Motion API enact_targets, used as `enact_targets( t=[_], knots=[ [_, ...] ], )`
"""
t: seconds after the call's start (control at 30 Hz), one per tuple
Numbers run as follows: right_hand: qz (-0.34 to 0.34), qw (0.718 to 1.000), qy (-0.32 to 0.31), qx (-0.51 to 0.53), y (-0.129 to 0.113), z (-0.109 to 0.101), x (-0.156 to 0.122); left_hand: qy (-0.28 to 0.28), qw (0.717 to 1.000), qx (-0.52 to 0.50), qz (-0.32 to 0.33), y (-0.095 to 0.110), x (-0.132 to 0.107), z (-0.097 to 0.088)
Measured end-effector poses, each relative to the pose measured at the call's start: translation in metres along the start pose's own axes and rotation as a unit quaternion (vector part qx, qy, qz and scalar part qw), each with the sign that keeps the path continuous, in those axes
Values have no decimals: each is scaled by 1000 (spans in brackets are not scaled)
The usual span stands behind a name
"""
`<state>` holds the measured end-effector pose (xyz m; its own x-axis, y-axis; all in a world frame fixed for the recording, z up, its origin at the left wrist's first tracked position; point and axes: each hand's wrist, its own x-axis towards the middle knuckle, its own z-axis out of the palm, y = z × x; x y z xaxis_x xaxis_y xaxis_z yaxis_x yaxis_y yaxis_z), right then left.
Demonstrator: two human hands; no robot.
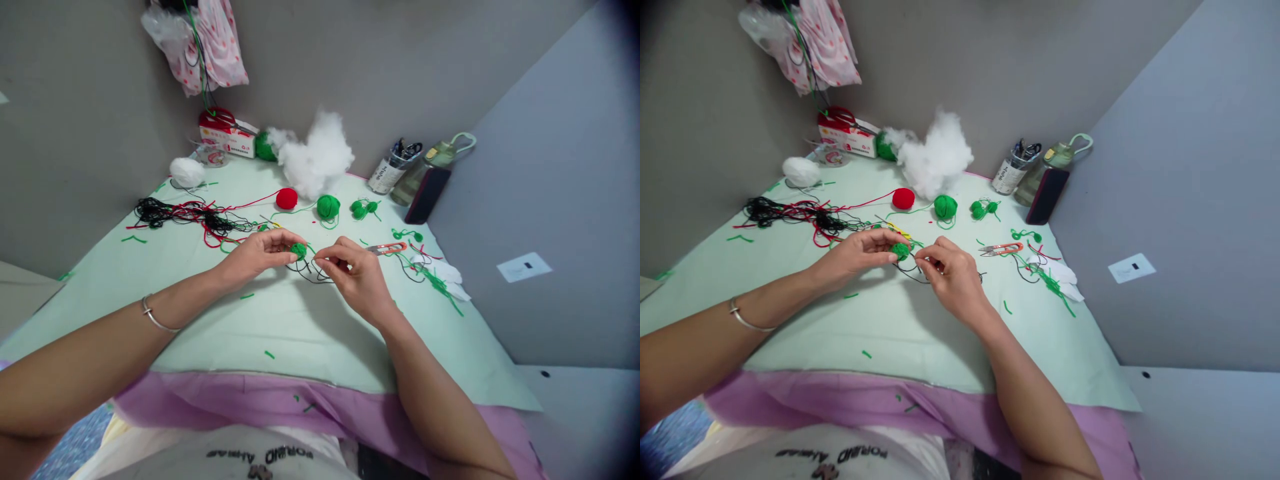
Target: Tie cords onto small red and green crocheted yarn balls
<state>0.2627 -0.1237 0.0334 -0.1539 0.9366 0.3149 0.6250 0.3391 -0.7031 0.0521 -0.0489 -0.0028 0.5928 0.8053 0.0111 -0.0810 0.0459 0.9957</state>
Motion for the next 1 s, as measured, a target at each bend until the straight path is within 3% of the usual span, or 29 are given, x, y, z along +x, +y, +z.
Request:
enact_targets(
  t=[0.4, 0.73, 1.0],
  knots=[
    [108, 975, -36, 188, 4, 11, 7, 11, 999, -30, 35, 1, -1, -1],
    [96, 955, 18, 281, 5, 29, 6, 5, 994, -78, 77, 6, -4, 5],
    [60, 965, 76, 246, 0, 36, 2, 30, 990, -71, 116, 7, -5, 8]
  ],
)
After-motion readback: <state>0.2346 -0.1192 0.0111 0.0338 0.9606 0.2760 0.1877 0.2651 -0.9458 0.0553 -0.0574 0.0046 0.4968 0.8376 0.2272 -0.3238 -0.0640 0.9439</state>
